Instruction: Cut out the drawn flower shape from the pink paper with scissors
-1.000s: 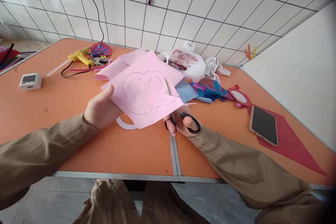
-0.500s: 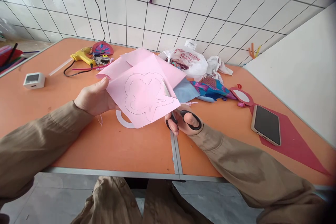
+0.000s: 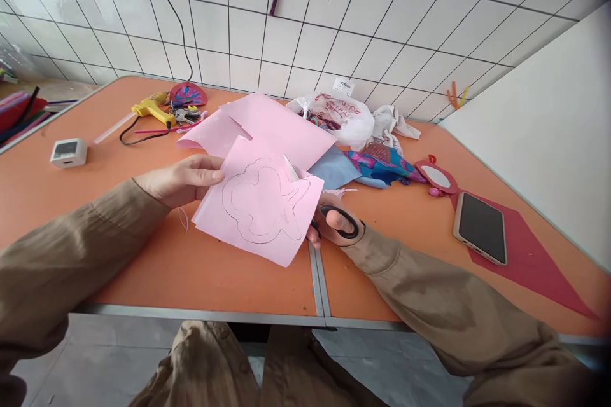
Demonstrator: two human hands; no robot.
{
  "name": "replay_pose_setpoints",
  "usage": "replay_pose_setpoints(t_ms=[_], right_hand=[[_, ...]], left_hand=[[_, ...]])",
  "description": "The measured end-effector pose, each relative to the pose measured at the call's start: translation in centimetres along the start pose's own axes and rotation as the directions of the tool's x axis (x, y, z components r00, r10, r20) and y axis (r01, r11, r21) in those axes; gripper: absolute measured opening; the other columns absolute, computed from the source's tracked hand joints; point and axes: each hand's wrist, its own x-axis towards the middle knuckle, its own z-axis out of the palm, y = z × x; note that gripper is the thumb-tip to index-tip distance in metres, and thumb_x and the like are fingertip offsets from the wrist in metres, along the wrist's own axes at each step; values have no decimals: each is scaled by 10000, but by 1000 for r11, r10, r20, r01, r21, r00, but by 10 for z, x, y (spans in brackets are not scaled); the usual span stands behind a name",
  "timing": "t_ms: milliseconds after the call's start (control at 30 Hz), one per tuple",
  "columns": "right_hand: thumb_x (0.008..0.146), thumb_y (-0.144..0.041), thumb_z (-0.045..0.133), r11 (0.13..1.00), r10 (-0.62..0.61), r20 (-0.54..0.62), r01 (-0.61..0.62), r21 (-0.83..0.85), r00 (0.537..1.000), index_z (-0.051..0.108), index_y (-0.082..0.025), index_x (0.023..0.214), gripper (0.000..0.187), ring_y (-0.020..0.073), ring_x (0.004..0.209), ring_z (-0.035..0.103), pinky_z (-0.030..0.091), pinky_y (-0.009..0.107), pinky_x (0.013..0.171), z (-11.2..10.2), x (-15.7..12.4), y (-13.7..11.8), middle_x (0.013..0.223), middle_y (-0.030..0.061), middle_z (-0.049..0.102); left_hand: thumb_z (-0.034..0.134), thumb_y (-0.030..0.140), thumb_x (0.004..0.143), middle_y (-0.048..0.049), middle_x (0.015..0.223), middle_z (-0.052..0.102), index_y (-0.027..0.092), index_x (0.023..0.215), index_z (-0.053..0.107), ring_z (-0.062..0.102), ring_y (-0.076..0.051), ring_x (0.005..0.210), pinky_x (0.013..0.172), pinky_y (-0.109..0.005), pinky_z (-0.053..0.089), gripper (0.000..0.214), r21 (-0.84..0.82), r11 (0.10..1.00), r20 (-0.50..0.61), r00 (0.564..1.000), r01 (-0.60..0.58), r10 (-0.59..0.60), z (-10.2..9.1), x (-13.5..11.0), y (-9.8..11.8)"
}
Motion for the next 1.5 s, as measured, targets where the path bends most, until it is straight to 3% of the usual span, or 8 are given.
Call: replay_pose_setpoints(t_ms=[33, 133, 333, 533, 667, 967, 1200, 1500], right_hand=[[680, -664, 752, 1000, 7, 13, -7, -6, 1000, 586, -158, 795, 544, 102, 402, 518, 414, 199, 356, -1, 0, 0, 555, -7, 582], [688, -669, 743, 999, 30, 42, -29, -26, 999, 602, -143, 790, 554, 108, 411, 536, 423, 201, 364, -4, 0, -1, 567, 9, 598], [773, -607, 715, 999, -7, 79, 11, -53, 997, 634, -122, 805, 492, 81, 419, 527, 409, 182, 390, -2, 1, -4, 593, 12, 609], [723, -662, 726, 992, -99, 146, 110, -68, 984, 639, -111, 689, 559, 97, 407, 523, 406, 202, 385, -2, 7, -2, 531, 18, 598], [774, -621, 703, 991, -88, 204, 106, -77, 975, 657, -111, 727, 515, 113, 426, 553, 417, 214, 399, -3, 8, -5, 568, 35, 621], [767, -650, 698, 996, -56, 236, 72, -58, 970, 656, -95, 760, 556, 88, 393, 539, 464, 190, 387, -7, 6, -5, 559, 12, 603], [776, -645, 686, 997, -46, 250, 61, -51, 967, 648, -101, 805, 545, 109, 424, 581, 466, 195, 389, -9, 3, -3, 588, 22, 618], [727, -668, 716, 999, 39, 183, -32, -42, 982, 461, -167, 695, 562, 81, 400, 533, 419, 183, 381, -1, -2, -10, 556, -13, 583]], left_hand=[[870, 368, 595, -127, 715, 771, 213, 836, 821, 746, -350, 624, 628, -487, 617, 291, 50, 991, 108, 986, 124, -129, 2, 2, 1], [861, 375, 623, -146, 797, 789, 196, 837, 825, 764, -374, 734, 768, -533, 613, 281, 80, 984, 204, 964, 156, -170, 9, 8, 6], [865, 320, 673, -146, 937, 798, 185, 965, 823, 760, -370, 869, 850, -515, 610, 325, 71, 989, 297, 943, 133, -148, 26, 11, 13], [830, 176, 740, -118, 961, 801, 150, 981, 811, 759, -265, 888, 909, -393, 598, 243, -66, 973, 289, 937, 222, -195, 32, 5, 9], [811, 138, 762, -99, 941, 803, 156, 1006, 809, 754, -232, 873, 840, -330, 616, 244, -103, 968, 242, 950, 227, -197, 31, 2, 3], [814, 233, 787, -57, 925, 793, 171, 926, 814, 732, -205, 848, 747, -280, 614, 152, 72, 997, 149, 988, 21, -32, 32, -2, -2], [797, 287, 801, -69, 970, 789, 168, 1002, 804, 729, -239, 904, 764, -308, 608, 234, 128, 992, 182, 983, -5, -19, 30, -4, -4], [769, 355, 807, -79, 967, 795, 168, 1005, 810, 727, -292, 952, 746, -332, 597, 275, 405, 913, 126, 992, -49, -2, 32, -9, 5]])
